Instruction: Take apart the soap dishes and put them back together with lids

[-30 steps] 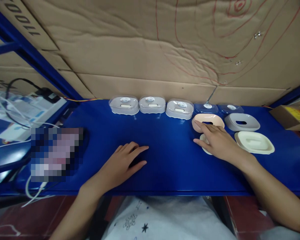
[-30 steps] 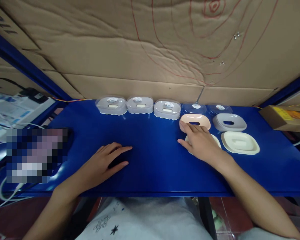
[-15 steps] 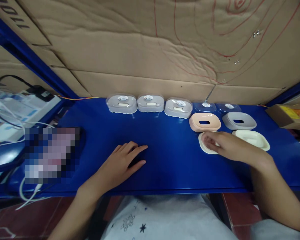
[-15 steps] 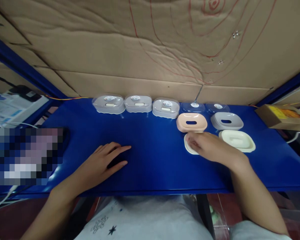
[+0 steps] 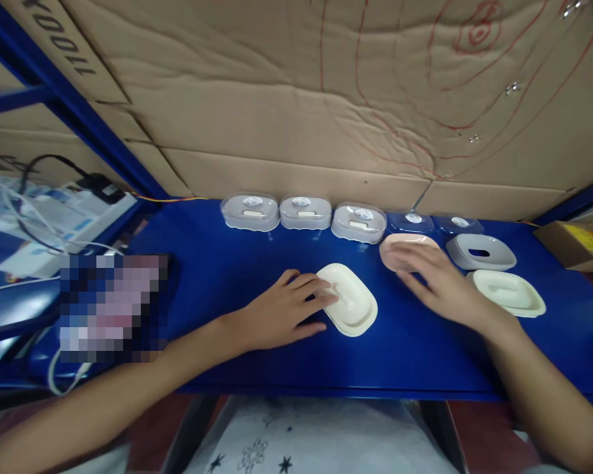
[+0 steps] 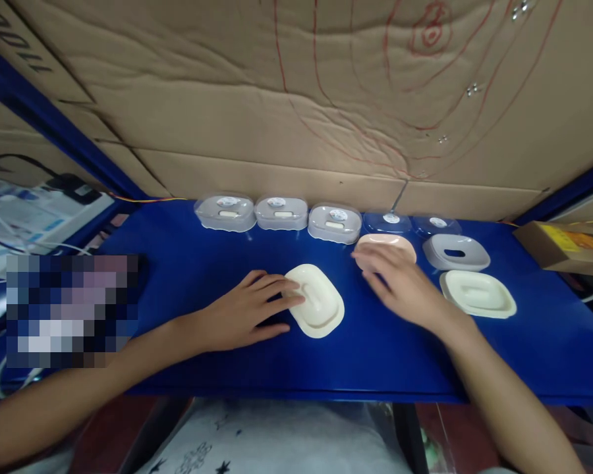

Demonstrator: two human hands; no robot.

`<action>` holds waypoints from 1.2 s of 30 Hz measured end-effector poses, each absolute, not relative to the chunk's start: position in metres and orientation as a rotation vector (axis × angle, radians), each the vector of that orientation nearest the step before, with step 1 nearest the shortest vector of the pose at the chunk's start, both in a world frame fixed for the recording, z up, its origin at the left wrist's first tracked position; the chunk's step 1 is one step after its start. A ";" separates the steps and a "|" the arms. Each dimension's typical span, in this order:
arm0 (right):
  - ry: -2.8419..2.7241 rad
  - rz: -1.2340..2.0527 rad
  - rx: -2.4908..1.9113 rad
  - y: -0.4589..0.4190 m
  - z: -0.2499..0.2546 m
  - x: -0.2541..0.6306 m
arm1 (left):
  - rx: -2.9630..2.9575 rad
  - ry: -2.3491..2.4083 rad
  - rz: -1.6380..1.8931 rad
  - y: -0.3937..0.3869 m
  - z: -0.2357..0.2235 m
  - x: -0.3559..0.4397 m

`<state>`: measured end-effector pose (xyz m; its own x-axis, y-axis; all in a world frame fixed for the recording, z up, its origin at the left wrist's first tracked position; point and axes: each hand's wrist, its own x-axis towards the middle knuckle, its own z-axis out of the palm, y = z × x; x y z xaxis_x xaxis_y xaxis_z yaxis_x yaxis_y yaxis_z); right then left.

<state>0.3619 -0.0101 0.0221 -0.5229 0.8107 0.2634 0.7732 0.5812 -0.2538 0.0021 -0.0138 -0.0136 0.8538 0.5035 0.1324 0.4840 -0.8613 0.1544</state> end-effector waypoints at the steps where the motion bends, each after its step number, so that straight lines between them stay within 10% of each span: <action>1: -2.443 0.061 -1.391 -0.001 0.018 0.374 | 2.919 0.768 0.279 -0.011 -0.014 0.000; 36: -2.608 0.162 -1.484 0.010 -0.008 0.395 | 2.412 0.893 0.296 -0.004 -0.022 -0.011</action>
